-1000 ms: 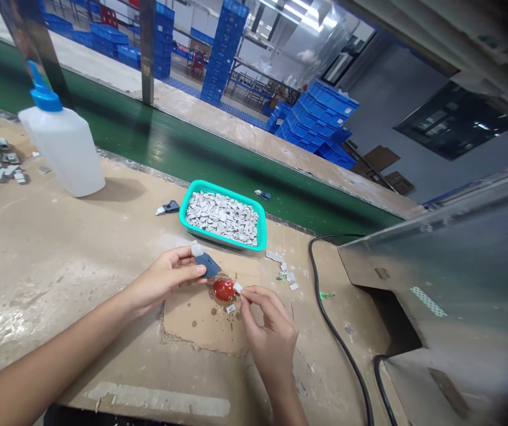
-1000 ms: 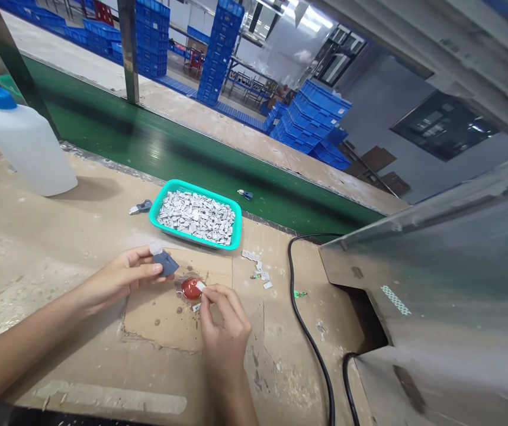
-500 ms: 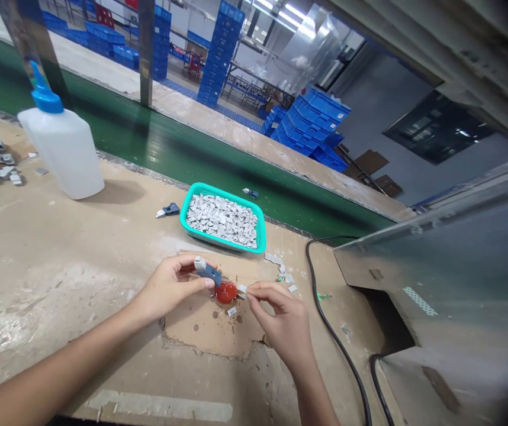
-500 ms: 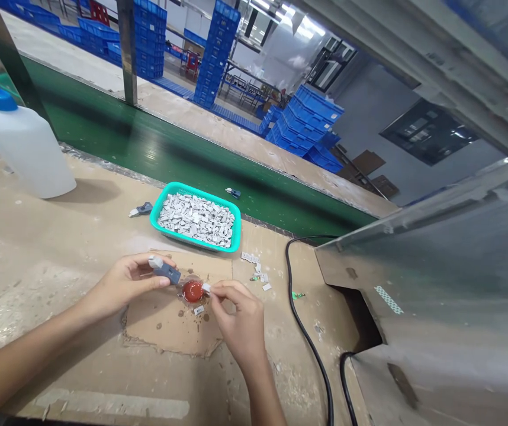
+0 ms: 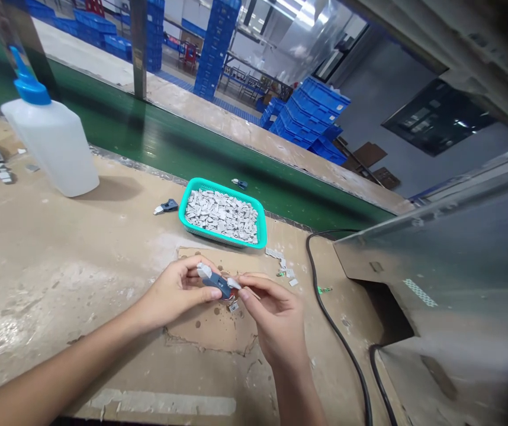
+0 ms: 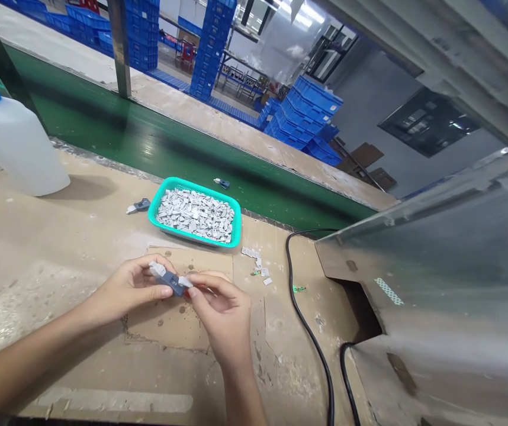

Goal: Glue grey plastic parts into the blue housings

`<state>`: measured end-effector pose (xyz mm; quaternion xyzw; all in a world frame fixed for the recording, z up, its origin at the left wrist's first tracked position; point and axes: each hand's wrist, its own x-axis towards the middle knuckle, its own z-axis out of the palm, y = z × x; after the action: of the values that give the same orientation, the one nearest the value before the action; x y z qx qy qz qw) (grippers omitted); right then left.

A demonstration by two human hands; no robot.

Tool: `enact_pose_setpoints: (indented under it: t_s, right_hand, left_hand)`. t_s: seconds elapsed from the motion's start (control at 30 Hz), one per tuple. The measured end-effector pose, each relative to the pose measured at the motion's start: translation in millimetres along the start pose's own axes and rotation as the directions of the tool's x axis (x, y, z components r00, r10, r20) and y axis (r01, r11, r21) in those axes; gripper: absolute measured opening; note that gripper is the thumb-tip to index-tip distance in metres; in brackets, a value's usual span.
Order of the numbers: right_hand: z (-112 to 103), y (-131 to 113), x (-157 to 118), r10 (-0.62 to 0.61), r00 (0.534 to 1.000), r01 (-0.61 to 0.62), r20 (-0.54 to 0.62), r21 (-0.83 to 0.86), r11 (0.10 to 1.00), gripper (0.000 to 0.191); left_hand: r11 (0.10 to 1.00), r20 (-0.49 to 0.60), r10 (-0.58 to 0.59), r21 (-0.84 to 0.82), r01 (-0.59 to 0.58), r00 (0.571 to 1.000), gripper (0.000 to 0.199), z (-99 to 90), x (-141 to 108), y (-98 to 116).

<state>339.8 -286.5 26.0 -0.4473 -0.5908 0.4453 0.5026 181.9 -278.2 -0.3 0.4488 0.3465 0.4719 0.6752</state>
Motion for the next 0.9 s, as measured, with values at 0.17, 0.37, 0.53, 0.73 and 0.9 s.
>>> enact_pose_setpoints:
  t_s: [0.17,0.37,0.53,0.73,0.9]
  right_hand:
    - [3,-2,-2,-0.06,0.998,0.061,0.009,-0.088,0.994,0.021]
    - [5,-9,-1,-0.092,0.993,0.11,0.078,-0.273,0.956,0.019]
    - [9,-13,-1,-0.106,0.967,0.185,0.23,-0.36,0.914,0.023]
    - [4,-7,22,-0.131,0.923,0.292,0.361,-0.437,0.851,0.046]
    - [-29,27,104,-0.125,0.954,0.275,0.273,-0.626,0.73,0.036]
  left_hand:
    - [0.998,-0.011,-0.051,-0.04,0.051,0.999,0.015,0.2,-1,0]
    - [0.997,-0.082,-0.055,-0.051,0.051,0.995,0.017,0.6,-3,2]
    - [0.99,-0.096,-0.065,-0.132,0.052,0.993,0.013,0.9,0,3]
    - [0.908,-0.195,-0.119,-0.418,0.028,0.974,0.025,-7.8,-1,17]
    - [0.952,-0.359,0.153,-0.195,-0.234,0.921,0.025,-47.8,40,57]
